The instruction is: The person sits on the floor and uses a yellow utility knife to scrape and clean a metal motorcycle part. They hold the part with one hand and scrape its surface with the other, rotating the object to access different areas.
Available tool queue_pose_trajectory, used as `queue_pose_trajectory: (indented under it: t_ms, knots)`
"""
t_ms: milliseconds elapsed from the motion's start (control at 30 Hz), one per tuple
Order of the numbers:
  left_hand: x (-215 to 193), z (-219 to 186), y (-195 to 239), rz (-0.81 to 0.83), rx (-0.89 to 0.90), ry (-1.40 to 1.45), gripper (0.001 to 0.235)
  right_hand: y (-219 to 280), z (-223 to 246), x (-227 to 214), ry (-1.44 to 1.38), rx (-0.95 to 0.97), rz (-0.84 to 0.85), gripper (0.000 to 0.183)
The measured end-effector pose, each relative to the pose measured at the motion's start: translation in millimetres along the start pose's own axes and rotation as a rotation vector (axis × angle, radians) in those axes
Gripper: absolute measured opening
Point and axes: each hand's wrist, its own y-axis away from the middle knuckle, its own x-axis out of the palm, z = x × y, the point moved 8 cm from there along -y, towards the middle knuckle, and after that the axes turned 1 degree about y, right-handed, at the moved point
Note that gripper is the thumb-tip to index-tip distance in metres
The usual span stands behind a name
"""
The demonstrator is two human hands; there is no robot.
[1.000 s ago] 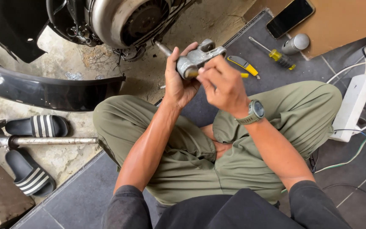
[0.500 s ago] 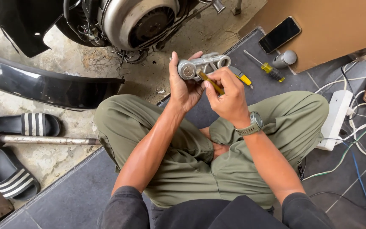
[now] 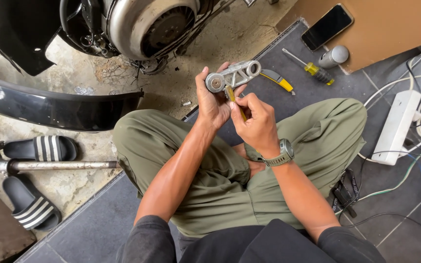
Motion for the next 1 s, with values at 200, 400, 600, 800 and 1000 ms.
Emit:
queue_pose_trajectory:
  t_ms: [200,400,600,800,1000]
  knots:
    - [-16.7,1.2,-4.9,-0.012,0.017,-0.019,0.074,-4.2,0.0,14.5,0.036,-0.024,0.019,0.006]
    - [-47.1,-5.5,-16.6,-0.062,0.063,-0.023,0.071,-9.7,-19.5,26.8,0.030,-0.009,0.023,0.009]
    - [-67.6,-4.3,-18.4,-0.078,0.069,-0.062,0.073,5.2,-42.8,41.1,0.091,-0.018,0.022,0.012]
    - [-57.5,-3.0,-20.7,-0.085,0.084,-0.145,0.074,1.2,-58.7,42.6,0.053,-0.021,0.021,0.013]
    - [-86.9,-3.9,-36.4,-0.120,0.073,-0.125,0.075,3.4,-62.7,34.9,0.008,-0.037,-0.003,0.014]
